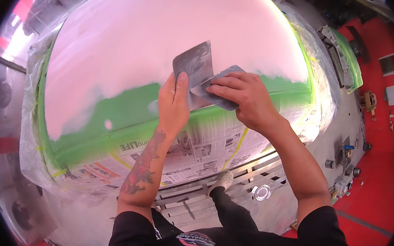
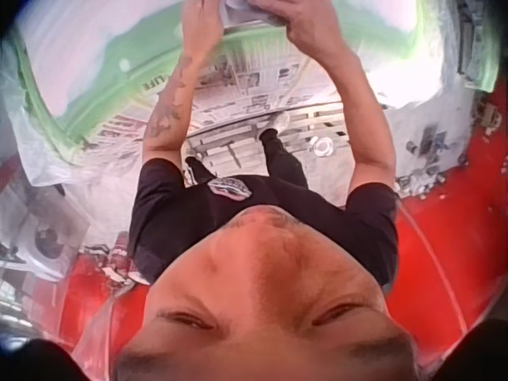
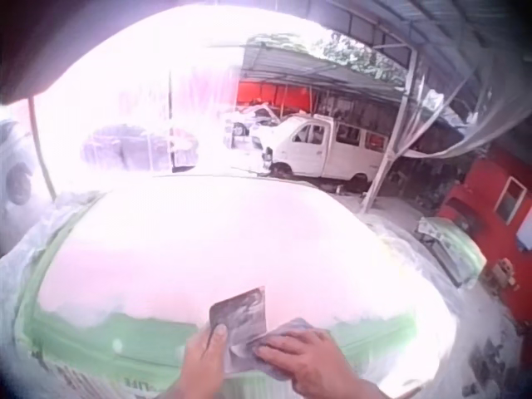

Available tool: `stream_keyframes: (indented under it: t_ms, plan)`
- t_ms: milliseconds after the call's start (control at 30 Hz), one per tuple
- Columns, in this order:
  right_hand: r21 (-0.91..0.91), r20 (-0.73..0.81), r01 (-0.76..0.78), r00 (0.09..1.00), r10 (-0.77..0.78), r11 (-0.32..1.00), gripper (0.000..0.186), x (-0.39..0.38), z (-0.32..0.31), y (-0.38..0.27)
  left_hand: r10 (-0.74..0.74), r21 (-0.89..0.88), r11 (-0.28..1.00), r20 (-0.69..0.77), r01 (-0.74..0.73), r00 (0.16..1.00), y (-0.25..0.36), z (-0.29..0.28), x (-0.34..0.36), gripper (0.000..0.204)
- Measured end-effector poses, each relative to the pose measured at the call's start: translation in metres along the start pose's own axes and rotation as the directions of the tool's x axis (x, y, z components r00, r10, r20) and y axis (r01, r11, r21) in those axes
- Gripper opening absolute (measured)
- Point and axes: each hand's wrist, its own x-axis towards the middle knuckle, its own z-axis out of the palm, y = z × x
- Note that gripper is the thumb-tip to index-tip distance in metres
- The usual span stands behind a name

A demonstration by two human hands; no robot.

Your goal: Mixing car body filler with hardener and applying it to a car panel with a spatula.

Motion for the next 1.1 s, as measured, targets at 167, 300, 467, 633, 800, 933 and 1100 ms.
stream_keyframes:
  t_ms: [167, 300, 467, 633, 800, 933, 1100]
  plan:
    - [-0.111, 0.035, 0.104, 0.994, -0.101, 0.988, 0.064, 0.037, 0.0, 0.017, 0.12, -0.107, 0.984, -0.173, -0.14, 0.977, -0.025, -0.006, 0.065, 0.036]
    - [-0.092, 0.052, 0.079, 0.996, -0.074, 0.993, 0.055, 0.062, 0.0, 0.022, 0.59, 0.266, 0.806, -0.426, -0.528, 0.686, -0.026, -0.053, 0.13, 0.039]
    - [0.188, -0.027, -0.141, 0.989, 0.148, 0.972, 0.048, 0.098, -0.017, 0.013, 0.484, -0.277, 0.602, -0.62, -0.749, 0.618, -0.02, -0.156, 0.171, 0.049]
    - [0.17, 0.028, -0.166, 0.986, 0.164, 0.971, 0.042, 0.159, -0.005, 0.015, 0.268, -0.238, 0.757, -0.737, -0.609, 0.621, -0.028, -0.204, 0.163, 0.055]
    - [0.056, 0.132, -0.117, 0.985, 0.109, 0.992, 0.039, 0.23, 0.052, 0.025, 0.204, -0.228, 0.804, -0.762, -0.549, 0.615, -0.023, -0.22, 0.161, 0.057]
    - [-0.082, 0.149, -0.093, 0.983, 0.104, 0.992, 0.041, 0.289, 0.111, 0.034, 0.145, -0.213, 0.84, -0.799, -0.5, 0.584, -0.021, -0.226, 0.158, 0.057]
    - [-0.23, 0.247, -0.089, 0.958, 0.147, 0.969, 0.047, 0.336, 0.155, 0.044, 0.083, -0.254, 0.842, -0.811, -0.476, 0.579, -0.019, -0.23, 0.158, 0.049]
